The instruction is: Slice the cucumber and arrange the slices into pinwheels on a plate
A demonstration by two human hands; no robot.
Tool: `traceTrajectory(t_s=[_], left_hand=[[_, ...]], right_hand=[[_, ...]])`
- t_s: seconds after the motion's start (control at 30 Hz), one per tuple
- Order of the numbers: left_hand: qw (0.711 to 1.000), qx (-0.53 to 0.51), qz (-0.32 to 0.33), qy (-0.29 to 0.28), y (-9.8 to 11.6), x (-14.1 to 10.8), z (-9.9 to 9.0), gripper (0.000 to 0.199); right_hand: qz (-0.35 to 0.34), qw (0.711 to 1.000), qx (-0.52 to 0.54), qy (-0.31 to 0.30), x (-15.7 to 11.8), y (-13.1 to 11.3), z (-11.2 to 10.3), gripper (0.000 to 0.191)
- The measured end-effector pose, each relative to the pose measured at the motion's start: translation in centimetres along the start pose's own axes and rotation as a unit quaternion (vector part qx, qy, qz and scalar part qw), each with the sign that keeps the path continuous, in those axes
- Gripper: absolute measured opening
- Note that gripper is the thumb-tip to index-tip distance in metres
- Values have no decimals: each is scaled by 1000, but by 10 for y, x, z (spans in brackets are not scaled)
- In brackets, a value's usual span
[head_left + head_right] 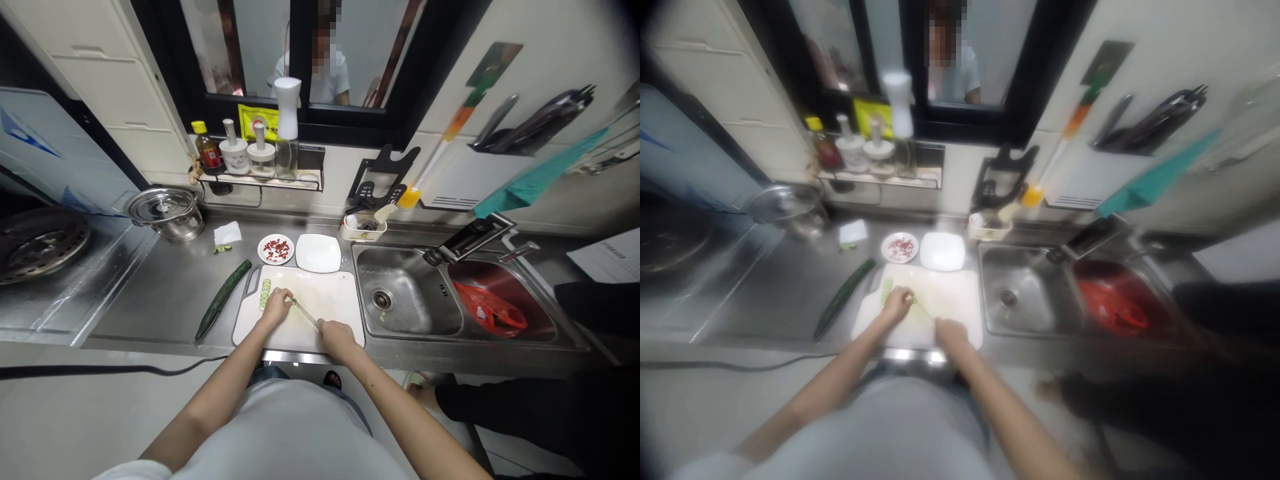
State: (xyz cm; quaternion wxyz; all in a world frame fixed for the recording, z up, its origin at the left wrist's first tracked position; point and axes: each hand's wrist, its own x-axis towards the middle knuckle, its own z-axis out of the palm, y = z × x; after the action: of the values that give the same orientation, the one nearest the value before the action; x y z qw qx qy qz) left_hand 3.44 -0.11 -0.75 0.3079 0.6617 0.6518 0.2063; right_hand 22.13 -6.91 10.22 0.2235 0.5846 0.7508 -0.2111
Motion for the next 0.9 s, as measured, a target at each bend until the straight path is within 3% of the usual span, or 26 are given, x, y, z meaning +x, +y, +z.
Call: traceTrajectory(t_s=[0.4,0.9], left_hand=[[1000,9,5,-1,-1,0,0,18],[1000,11,6,-8,0,1,-2,18]], right_hand=[[-24,998,-58,16,4,10,-8,35],[-42,997,-64,22,10,23,-2,35]])
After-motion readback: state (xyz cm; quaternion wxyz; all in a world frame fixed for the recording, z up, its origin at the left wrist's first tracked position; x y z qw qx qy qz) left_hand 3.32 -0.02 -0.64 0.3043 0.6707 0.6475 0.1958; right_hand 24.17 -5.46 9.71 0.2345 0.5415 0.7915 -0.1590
